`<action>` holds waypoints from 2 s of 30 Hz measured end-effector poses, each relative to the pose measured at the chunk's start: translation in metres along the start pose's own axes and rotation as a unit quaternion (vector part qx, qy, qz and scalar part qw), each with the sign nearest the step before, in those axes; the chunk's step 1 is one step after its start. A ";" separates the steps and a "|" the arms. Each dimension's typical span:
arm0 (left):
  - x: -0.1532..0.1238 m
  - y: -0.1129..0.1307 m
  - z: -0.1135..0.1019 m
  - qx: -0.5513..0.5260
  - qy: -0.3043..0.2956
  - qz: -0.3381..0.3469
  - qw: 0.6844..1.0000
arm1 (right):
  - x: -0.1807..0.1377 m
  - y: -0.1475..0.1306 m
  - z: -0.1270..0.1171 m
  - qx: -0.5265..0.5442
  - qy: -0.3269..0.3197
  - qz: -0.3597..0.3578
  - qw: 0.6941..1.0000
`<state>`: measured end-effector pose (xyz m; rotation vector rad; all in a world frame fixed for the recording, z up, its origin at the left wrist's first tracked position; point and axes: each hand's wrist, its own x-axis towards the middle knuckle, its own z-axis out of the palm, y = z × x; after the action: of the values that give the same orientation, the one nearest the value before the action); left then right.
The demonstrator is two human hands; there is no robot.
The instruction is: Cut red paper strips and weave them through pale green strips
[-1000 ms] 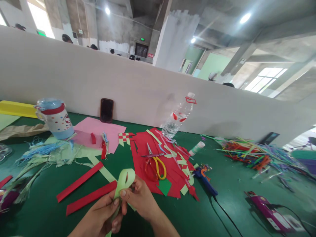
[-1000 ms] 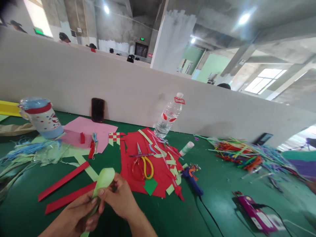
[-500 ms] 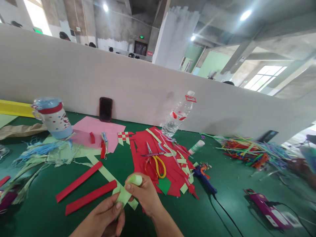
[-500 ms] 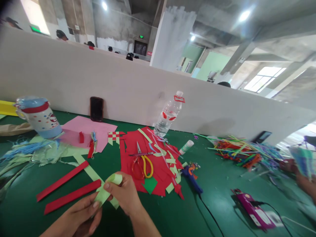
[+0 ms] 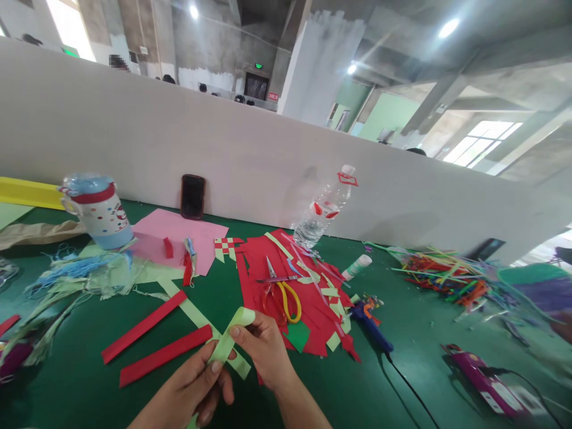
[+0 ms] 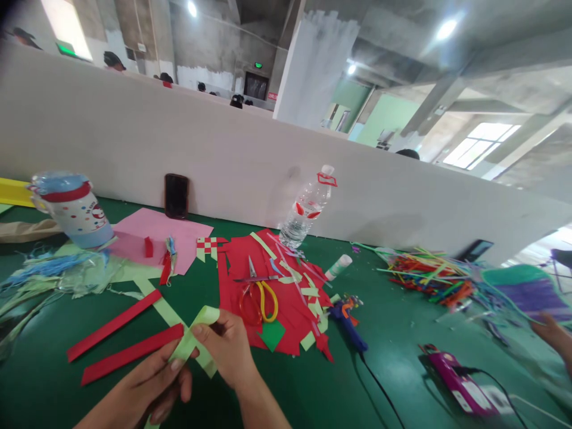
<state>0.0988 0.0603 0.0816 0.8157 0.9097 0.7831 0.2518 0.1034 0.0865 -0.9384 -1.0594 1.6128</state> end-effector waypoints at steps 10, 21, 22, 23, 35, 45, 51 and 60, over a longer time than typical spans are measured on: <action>0.004 -0.005 -0.005 0.046 0.030 0.014 0.998 | -0.001 0.001 0.001 -0.031 0.007 -0.001 1.000; 0.004 -0.008 -0.008 0.086 0.017 -0.002 0.996 | 0.001 -0.006 -0.008 -0.083 0.117 -0.056 0.988; 0.004 -0.008 -0.008 0.089 0.016 -0.003 0.996 | 0.001 -0.006 -0.009 -0.077 0.122 -0.059 0.988; 0.004 -0.008 -0.008 0.091 0.015 -0.005 0.996 | 0.001 -0.006 -0.010 -0.072 0.126 -0.063 0.987; 0.004 -0.008 -0.008 0.117 0.002 -0.017 0.993 | 0.001 0.001 -0.010 -0.063 0.139 -0.085 0.985; 0.006 -0.009 -0.006 0.149 0.004 -0.010 0.989 | 0.002 -0.001 -0.012 -0.115 0.149 -0.094 0.978; 0.009 -0.008 -0.006 0.232 0.035 0.020 0.972 | 0.001 -0.002 -0.017 -0.168 0.186 -0.125 0.960; 0.006 0.003 -0.046 0.423 0.119 0.097 0.893 | 0.002 -0.017 -0.035 -0.341 0.181 -0.111 0.916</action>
<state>0.0601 0.0788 0.0648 1.6173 1.4389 0.6524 0.2882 0.1154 0.0909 -1.4436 -1.4244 0.8228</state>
